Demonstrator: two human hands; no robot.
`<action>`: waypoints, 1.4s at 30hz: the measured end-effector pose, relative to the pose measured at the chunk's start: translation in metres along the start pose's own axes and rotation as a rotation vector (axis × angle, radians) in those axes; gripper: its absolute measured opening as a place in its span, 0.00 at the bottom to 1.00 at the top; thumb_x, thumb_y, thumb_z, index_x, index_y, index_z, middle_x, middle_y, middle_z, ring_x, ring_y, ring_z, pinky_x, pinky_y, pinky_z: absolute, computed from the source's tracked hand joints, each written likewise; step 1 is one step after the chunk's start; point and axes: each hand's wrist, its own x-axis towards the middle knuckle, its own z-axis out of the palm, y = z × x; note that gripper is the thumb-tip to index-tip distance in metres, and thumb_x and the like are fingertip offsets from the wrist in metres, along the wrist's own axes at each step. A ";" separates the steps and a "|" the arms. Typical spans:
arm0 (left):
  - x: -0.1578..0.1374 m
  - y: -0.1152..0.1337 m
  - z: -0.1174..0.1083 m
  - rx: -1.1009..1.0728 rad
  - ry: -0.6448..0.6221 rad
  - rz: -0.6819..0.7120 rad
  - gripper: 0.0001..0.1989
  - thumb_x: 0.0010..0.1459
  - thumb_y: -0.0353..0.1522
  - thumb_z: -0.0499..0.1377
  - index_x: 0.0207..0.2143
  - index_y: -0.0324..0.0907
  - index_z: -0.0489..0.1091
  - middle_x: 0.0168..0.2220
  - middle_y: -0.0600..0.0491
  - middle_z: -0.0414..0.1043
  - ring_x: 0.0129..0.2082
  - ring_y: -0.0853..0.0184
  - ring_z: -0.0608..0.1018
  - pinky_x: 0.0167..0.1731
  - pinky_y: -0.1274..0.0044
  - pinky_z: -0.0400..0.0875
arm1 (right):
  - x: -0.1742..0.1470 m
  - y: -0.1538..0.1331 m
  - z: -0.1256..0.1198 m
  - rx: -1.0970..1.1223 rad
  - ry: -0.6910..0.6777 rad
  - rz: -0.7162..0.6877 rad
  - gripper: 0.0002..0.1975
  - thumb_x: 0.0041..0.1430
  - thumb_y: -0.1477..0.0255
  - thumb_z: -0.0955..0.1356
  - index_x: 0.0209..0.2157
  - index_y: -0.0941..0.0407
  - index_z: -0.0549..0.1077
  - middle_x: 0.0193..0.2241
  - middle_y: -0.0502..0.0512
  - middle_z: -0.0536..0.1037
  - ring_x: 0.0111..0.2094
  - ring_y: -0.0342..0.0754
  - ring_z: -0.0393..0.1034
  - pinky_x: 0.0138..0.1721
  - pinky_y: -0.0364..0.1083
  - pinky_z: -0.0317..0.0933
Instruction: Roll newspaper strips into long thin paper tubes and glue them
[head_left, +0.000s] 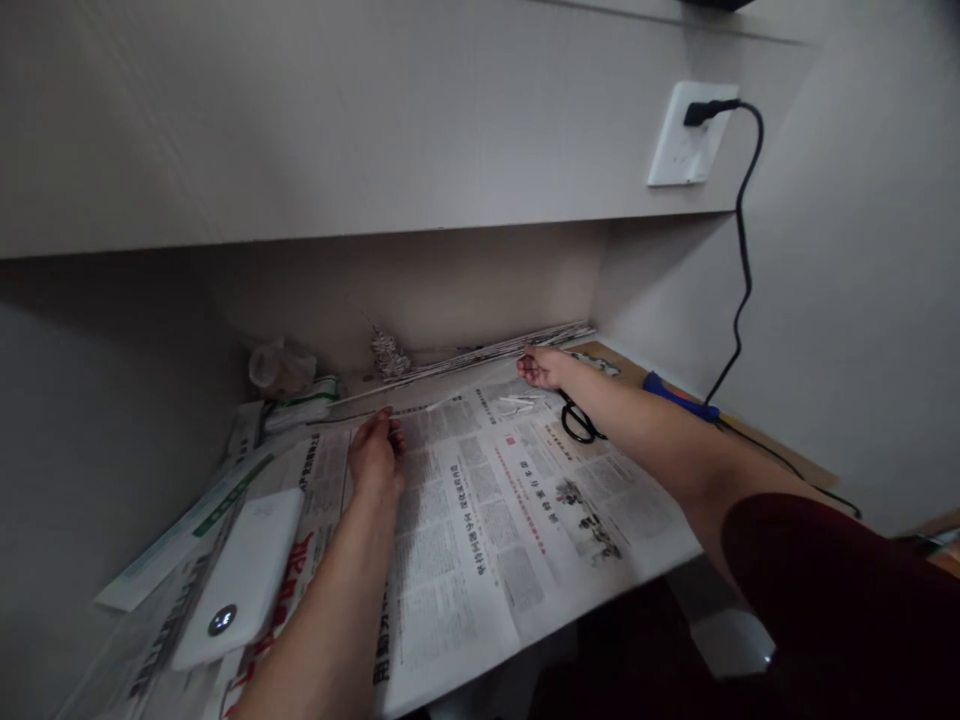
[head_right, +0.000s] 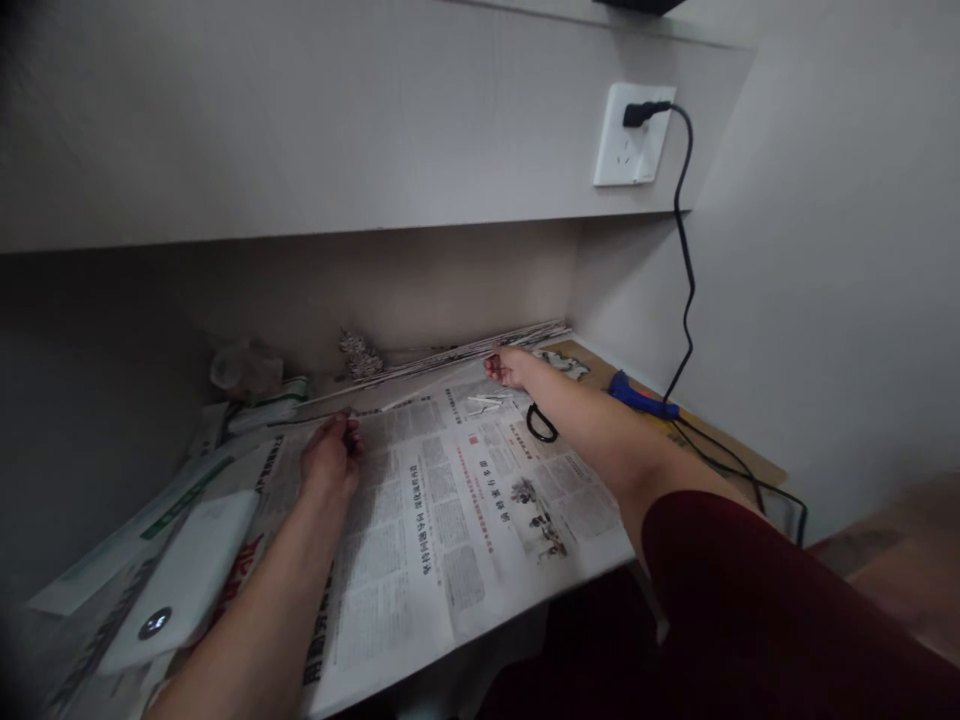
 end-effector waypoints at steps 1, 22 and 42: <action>0.000 0.000 0.000 0.003 0.014 0.005 0.14 0.43 0.35 0.64 0.34 0.38 0.72 0.21 0.59 0.66 0.15 0.78 0.66 0.15 0.85 0.57 | 0.006 -0.006 0.005 -0.008 0.000 0.001 0.18 0.68 0.68 0.52 0.31 0.59 0.65 0.19 0.54 0.70 0.19 0.42 0.66 0.19 0.39 0.59; 0.002 -0.003 0.002 0.118 -0.072 0.249 0.18 0.49 0.45 0.58 0.28 0.37 0.69 0.16 0.59 0.61 0.14 0.77 0.62 0.15 0.82 0.53 | -0.077 0.061 0.070 -0.368 -0.158 -0.186 0.06 0.54 0.72 0.69 0.33 0.60 0.74 0.27 0.54 0.75 0.19 0.39 0.66 0.14 0.37 0.55; 0.021 0.010 -0.038 1.622 0.034 0.645 0.18 0.54 0.25 0.52 0.44 0.48 0.72 0.58 0.45 0.60 0.53 0.48 0.62 0.46 0.55 0.57 | -0.072 0.091 0.054 -0.715 -0.014 -0.704 0.10 0.55 0.69 0.64 0.33 0.55 0.77 0.32 0.53 0.79 0.32 0.47 0.70 0.34 0.44 0.61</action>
